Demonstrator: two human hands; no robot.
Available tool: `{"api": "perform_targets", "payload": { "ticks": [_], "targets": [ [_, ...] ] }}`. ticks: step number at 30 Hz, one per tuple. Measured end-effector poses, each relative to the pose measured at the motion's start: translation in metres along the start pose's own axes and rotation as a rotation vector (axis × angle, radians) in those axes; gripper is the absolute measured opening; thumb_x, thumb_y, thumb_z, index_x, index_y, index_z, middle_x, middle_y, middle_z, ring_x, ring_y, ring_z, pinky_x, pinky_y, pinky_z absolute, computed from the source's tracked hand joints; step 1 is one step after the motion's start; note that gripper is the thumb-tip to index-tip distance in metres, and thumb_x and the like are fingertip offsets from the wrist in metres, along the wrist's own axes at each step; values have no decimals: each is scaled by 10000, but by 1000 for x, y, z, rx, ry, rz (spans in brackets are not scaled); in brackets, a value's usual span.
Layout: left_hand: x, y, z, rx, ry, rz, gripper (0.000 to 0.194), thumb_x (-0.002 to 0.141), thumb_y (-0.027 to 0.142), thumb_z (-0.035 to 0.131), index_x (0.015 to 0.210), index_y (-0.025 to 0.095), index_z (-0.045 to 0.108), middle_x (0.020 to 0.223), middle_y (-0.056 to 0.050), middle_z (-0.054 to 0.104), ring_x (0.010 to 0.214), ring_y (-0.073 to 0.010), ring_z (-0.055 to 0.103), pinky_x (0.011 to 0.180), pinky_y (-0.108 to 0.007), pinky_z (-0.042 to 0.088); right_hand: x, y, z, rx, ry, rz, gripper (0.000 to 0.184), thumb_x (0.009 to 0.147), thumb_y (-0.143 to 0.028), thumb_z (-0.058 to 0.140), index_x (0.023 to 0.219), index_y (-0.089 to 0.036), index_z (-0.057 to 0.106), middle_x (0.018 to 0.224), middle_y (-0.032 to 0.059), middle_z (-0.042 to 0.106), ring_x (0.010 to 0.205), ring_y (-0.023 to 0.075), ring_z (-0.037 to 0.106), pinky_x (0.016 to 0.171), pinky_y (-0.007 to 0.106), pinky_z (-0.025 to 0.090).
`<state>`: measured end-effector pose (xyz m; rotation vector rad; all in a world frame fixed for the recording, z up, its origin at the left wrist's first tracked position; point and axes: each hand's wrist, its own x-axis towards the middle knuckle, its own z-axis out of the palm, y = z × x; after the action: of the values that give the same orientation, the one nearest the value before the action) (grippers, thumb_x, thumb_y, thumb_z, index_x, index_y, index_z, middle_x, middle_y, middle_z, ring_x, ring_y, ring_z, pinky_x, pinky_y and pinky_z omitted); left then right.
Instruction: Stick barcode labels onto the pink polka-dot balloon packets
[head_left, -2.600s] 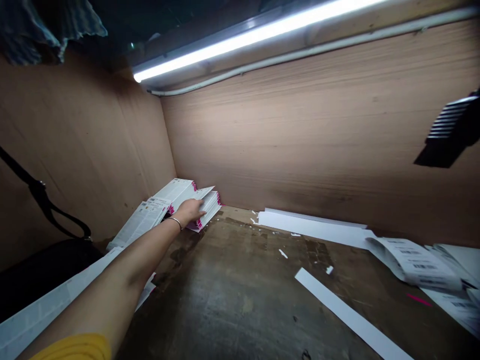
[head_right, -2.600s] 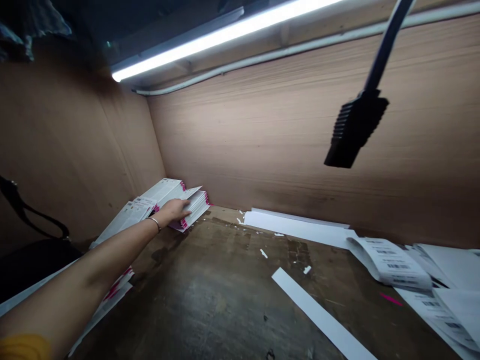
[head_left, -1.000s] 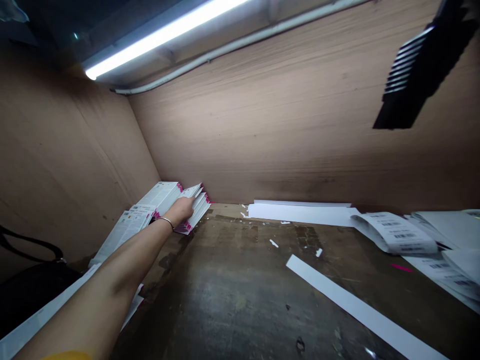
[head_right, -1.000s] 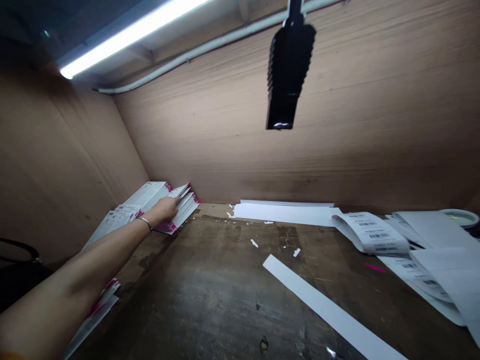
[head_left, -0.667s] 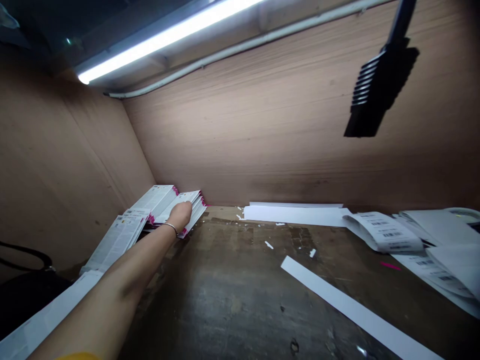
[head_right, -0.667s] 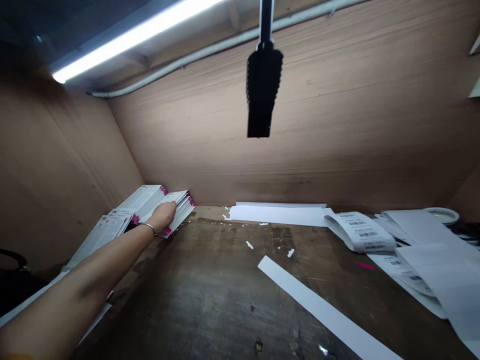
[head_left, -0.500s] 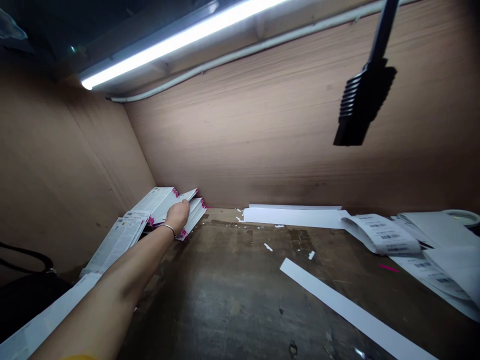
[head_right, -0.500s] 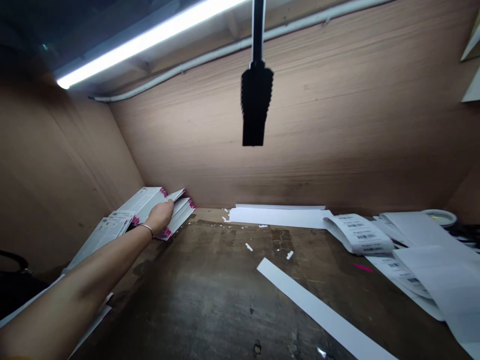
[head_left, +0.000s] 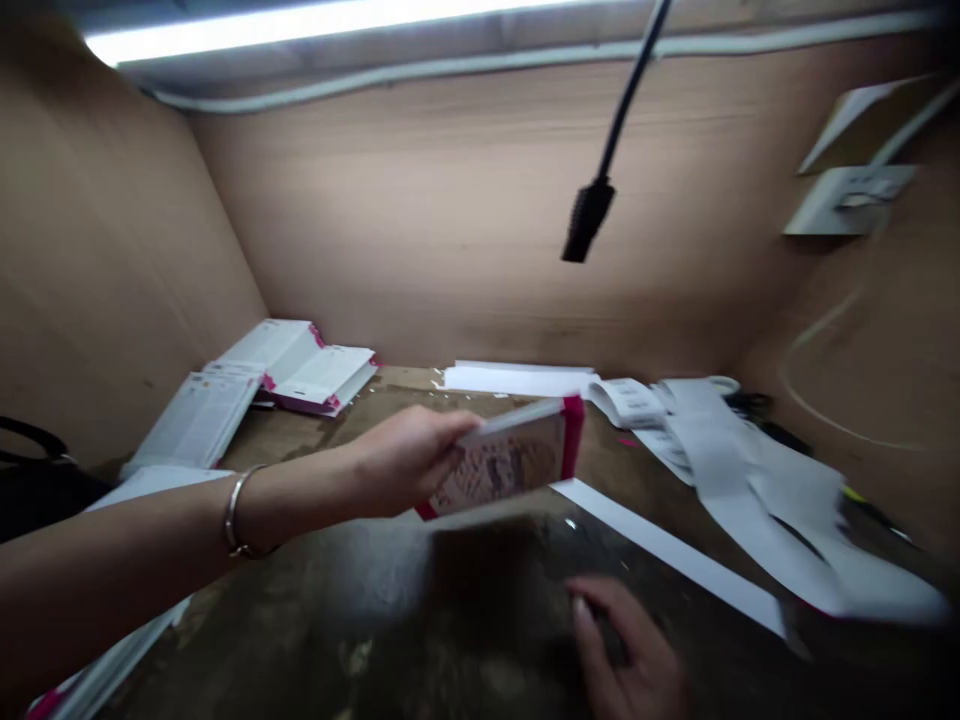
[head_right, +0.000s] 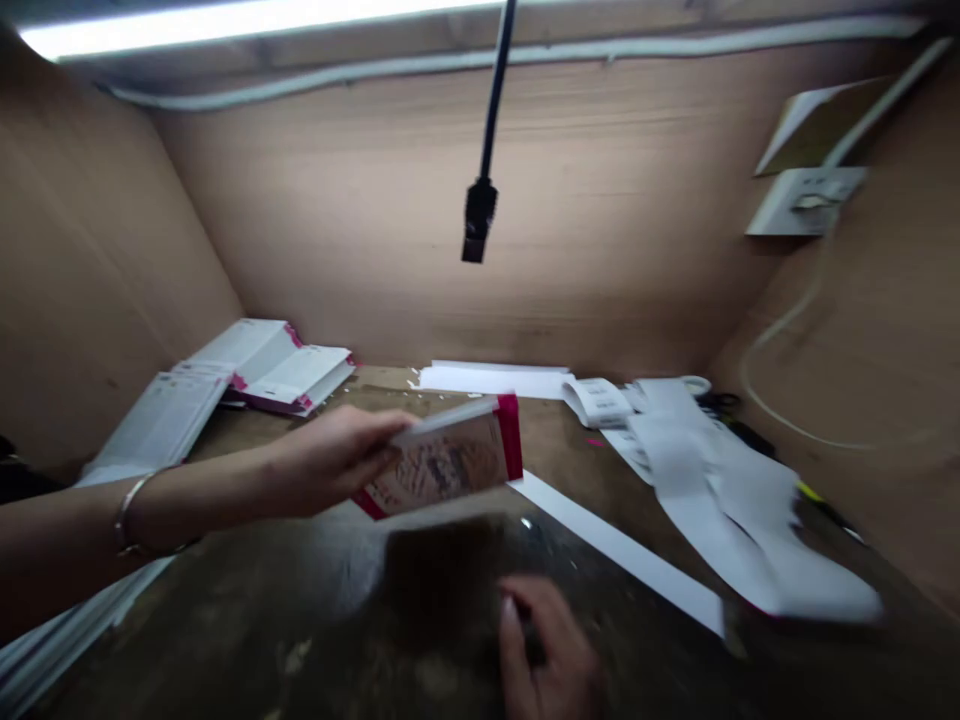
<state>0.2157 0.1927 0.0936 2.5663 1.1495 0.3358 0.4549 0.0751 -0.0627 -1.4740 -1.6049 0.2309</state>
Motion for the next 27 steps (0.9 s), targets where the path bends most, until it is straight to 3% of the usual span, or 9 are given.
{"api": "perform_targets", "payload": {
  "ticks": [2,5,8,10,13,17,20,23,27],
  "targets": [
    [-7,18,27,37,-158,90,219,826,215,433,990,204,578,812,-25,674,681,-156,612,576,-221,403,9,-8,-24,-49,266,-121,158,871,-290,493,941,-224,619,1102,78,598,1009,238,570,892,399,454],
    [-8,23,46,141,-243,163,124,804,231,472,880,195,563,777,-35,662,647,-167,589,556,-234,369,37,-40,-64,-251,226,-383,348,836,-233,560,1176,-166,532,1271,117,516,1220,273,421,1018,446,350],
    [-4,20,47,175,-249,188,134,819,219,442,884,193,557,721,-25,641,599,-160,564,525,-236,344,78,-76,-73,-434,-303,-495,434,848,-249,556,1259,-139,470,1246,126,544,1211,251,433,1023,402,345],
    [-4,19,44,184,-253,207,152,826,217,438,907,195,565,697,-17,631,580,-159,557,511,-238,339,102,-90,-57,-515,-702,-384,408,797,-300,618,1166,-139,554,1074,130,633,1029,272,567,870,382,450],
    [-11,18,41,145,-213,197,192,834,225,453,979,197,576,764,-29,654,653,-172,593,575,-250,402,123,-96,-25,-526,-911,-307,165,708,-263,669,801,-127,680,720,100,670,704,264,638,606,315,470],
    [-36,8,50,-168,395,-29,537,773,345,611,1261,197,445,1236,-125,548,1128,-262,509,912,-371,421,114,-85,-22,-447,-828,-265,169,801,-192,518,761,-141,674,682,64,663,635,204,630,558,258,447],
    [-57,3,75,-737,730,-223,852,700,437,684,1394,183,260,1420,-154,362,1299,-283,345,1019,-387,358,84,-69,-37,-11,-644,-122,229,890,-227,423,892,-179,647,825,28,689,733,183,645,620,239,495],
    [-68,9,105,-1181,457,-222,812,621,409,749,1309,130,420,1286,-170,524,1193,-332,470,925,-396,451,44,-47,-29,544,-455,48,187,864,-325,534,968,-218,646,936,25,696,850,225,645,726,301,529],
    [-75,20,129,-1306,227,-215,388,634,258,758,994,149,664,994,-68,700,938,-275,631,819,-350,508,2,-23,2,744,-481,173,207,847,-327,571,1031,-258,638,1013,37,688,895,237,641,795,350,526]
  ]
}}
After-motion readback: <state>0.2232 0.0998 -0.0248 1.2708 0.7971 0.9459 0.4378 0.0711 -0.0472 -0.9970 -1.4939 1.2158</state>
